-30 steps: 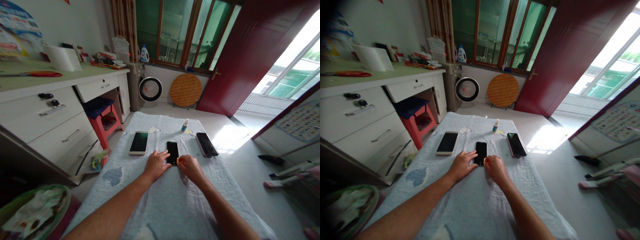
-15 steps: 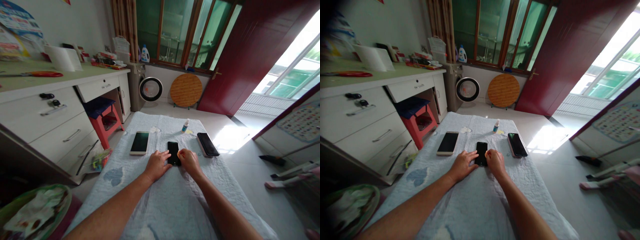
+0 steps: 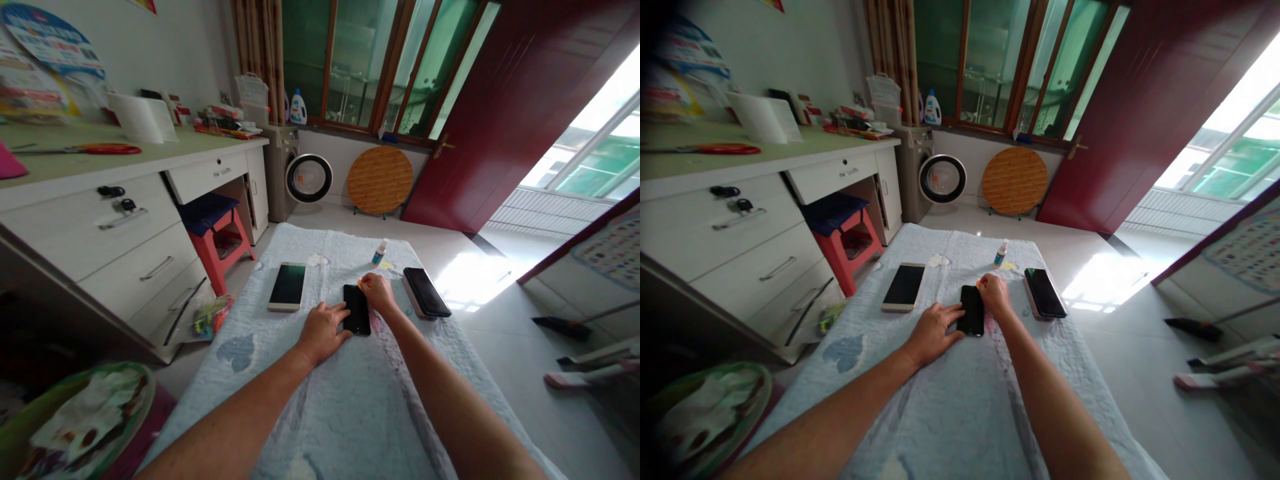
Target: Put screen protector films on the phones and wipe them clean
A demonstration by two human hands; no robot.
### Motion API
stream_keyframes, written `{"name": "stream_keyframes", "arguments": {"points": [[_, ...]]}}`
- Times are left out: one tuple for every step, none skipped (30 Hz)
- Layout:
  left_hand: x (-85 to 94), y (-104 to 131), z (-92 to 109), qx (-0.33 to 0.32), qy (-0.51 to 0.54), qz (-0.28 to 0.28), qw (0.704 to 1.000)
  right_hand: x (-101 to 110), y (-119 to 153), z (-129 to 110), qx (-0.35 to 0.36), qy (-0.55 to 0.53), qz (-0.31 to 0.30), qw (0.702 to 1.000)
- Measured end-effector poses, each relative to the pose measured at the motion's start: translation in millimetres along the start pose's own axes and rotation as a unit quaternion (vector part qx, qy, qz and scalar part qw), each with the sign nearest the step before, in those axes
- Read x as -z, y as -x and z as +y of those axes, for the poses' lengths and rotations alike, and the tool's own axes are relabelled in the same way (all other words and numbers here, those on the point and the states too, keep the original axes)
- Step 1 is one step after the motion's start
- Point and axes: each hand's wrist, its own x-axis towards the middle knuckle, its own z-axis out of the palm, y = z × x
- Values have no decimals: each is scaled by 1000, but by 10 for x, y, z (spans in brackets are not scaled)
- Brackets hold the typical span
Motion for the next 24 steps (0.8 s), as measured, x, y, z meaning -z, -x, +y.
{"name": "stream_keyframes", "arguments": {"points": [[2, 0, 2, 1, 1, 0, 1000, -1, -31, -6, 8, 2, -7, 1000], [4, 0, 4, 2, 3, 1, 1000, 0, -59, -15, 16, 3, -13, 1000], [7, 0, 6, 2, 4, 1, 1000, 1, -82, -29, 23, 3, -18, 1000], [10, 1, 8, 2, 5, 1, 1000, 2, -101, -48, 31, 5, -25, 999], [12, 2, 10, 2, 6, 2, 1000, 2, -116, -73, 39, 6, -31, 999], [15, 3, 11, 1, 7, 2, 1000, 0, -127, -104, 47, 8, -36, 998], [16, 4, 12, 0, 8, 2, 1000, -3, -135, -141, 54, 9, -39, 998], [16, 5, 12, -1, 7, 1, 1000, -9, -139, -182, 60, 10, -41, 997], [14, 6, 10, -2, 7, 0, 1000, -17, -140, -227, 66, 12, -42, 997], [11, 6, 7, -2, 6, 0, 1000, -27, -138, -273, 72, 15, -44, 996], [6, 6, 4, -1, 4, -1, 1000, -39, -136, -319, 78, 19, -45, 996], [0, 6, 1, 0, 2, -1, 1000, -51, -132, -363, 83, 25, -47, 995], [-6, 7, -2, 2, -1, 0, 1000, -63, -129, -404, 89, 31, -50, 994], [-12, 8, -4, 4, -3, 1, 1000, -74, -127, -439, 96, 38, -55, 993], [-16, 10, -6, 4, -5, 3, 1000, -85, -125, -469, 103, 43, -60, 992], [-19, 12, -5, 4, -6, 4, 1000, -93, -126, -493, 109, 48, -65, 991], [-20, 14, -4, 3, -8, 5, 1000, -98, -128, -510, 116, 51, -71, 989], [-20, 17, -1, 3, -9, 5, 1000, -100, -130, -521, 122, 53, -77, 988], [-19, 19, 4, 3, -11, 6, 1000, -98, -134, -524, 128, 55, -81, 987], [-18, 22, 9, 3, -12, 7, 1000, -93, -137, -521, 132, 56, -84, 986], [-16, 23, 15, 5, -13, 8, 1000, -85, -141, -512, 137, 57, -86, 985], [-14, 25, 21, 6, -14, 9, 1000, -74, -144, -495, 141, 58, -87, 985], [-13, 25, 26, 7, -14, 10, 1000, -62, -147, -473, 143, 59, -87, 984], [-11, 25, 31, 8, -14, 11, 1000, -49, -150, -444, 142, 61, -86, 984]]}}
